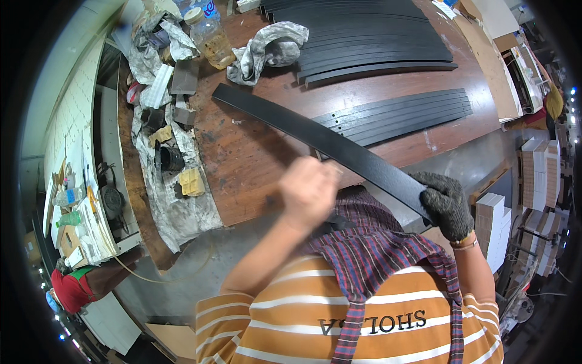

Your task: The person wipes and scrubs long black planks on a wooden workbench using a cloth and a small yellow sponge. They handle each plank one at a time, wiping both sides and edges, then place the cleaned planks into a stack.

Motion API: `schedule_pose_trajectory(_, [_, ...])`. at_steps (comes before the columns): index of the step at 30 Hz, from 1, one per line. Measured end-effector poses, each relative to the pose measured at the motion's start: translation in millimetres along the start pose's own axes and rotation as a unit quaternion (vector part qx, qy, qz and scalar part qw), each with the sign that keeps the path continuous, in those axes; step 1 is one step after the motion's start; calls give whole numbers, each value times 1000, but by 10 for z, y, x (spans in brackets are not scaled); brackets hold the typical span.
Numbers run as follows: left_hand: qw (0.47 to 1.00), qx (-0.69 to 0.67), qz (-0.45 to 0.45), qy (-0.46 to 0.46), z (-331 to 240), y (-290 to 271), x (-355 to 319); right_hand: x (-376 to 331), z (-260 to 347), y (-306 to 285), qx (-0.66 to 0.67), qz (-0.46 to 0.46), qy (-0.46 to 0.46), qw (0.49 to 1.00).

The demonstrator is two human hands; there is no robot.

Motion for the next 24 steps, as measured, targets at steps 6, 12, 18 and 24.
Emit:
schedule_pose_trajectory(6, [983,27,-110,-146,67,-236,432,158,224,-30,13,0,-107,994])
schedule_pose_trajectory(12, [969,-81,145,181,-934,816,196,314,341,-104,-90,-70,-309,944])
schedule_pose_trajectory(18, [994,-36,23,103,-764,766,271,475,172,-51,-48,-16,-291,955])
schedule_pose_trajectory(24, [969,-115,158,149,-913,961,79,562,227,57,-99,-16,-310,945])
Point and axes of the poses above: each hand's wrist, its own x-axis towards the middle knuckle, its own y-axis out of the palm, z = x × y, the point moved 9 cm from there along x, towards the middle knuckle, and after that the axes turned 14 degrees about -x, right-handed, at the moved point
